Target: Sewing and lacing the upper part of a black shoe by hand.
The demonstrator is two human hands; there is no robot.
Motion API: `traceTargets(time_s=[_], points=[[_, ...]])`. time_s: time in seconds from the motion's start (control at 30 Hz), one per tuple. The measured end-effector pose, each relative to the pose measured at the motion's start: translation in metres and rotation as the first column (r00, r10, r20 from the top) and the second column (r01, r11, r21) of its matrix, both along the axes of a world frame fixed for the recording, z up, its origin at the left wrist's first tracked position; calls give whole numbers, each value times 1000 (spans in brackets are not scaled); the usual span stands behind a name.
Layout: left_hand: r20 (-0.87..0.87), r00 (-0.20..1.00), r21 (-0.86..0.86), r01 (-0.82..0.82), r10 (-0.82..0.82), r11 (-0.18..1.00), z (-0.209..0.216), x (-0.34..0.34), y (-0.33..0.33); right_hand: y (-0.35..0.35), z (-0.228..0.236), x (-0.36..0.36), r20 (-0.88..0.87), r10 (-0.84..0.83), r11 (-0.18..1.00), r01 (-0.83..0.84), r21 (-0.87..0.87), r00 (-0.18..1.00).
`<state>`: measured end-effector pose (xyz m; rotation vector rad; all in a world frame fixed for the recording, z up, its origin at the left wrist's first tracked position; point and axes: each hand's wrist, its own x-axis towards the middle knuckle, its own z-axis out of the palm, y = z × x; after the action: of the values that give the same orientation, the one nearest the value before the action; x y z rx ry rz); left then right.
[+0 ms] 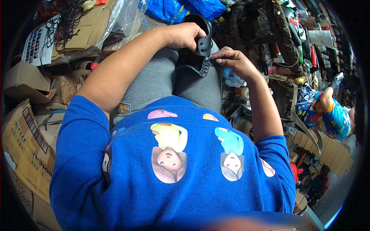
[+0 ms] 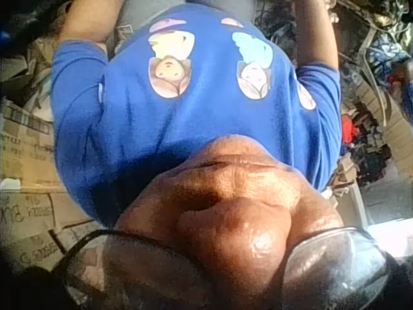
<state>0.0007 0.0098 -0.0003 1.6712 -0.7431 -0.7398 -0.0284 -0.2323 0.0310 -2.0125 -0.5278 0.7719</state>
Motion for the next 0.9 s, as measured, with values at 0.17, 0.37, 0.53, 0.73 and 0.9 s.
traceTargets(time_s=[0.17, 0.37, 0.53, 0.73, 0.9], points=[[95, 993, 146, -77, 64, 986, 2, -3, -1, 19, -7, -14, -169, -182, 972, 203, 120, 969], [554, 752, 7, -434, 358, 901, 5, -31, 32, 18, 10, -29, 274, -124, 985, 151, -80, 954], [587, 698, 26, -522, 410, 852, 26, -77, 43, 18, 11, -47, 355, -136, 972, 194, -131, 925], [791, 546, 126, -586, 275, 800, 22, -99, 29, 25, 6, -65, 711, 22, 954, 197, -225, 703], [876, 436, 174, -685, 207, 708, 14, -95, 20, 21, 6, -57, 553, -65, 963, 197, -183, 831]])
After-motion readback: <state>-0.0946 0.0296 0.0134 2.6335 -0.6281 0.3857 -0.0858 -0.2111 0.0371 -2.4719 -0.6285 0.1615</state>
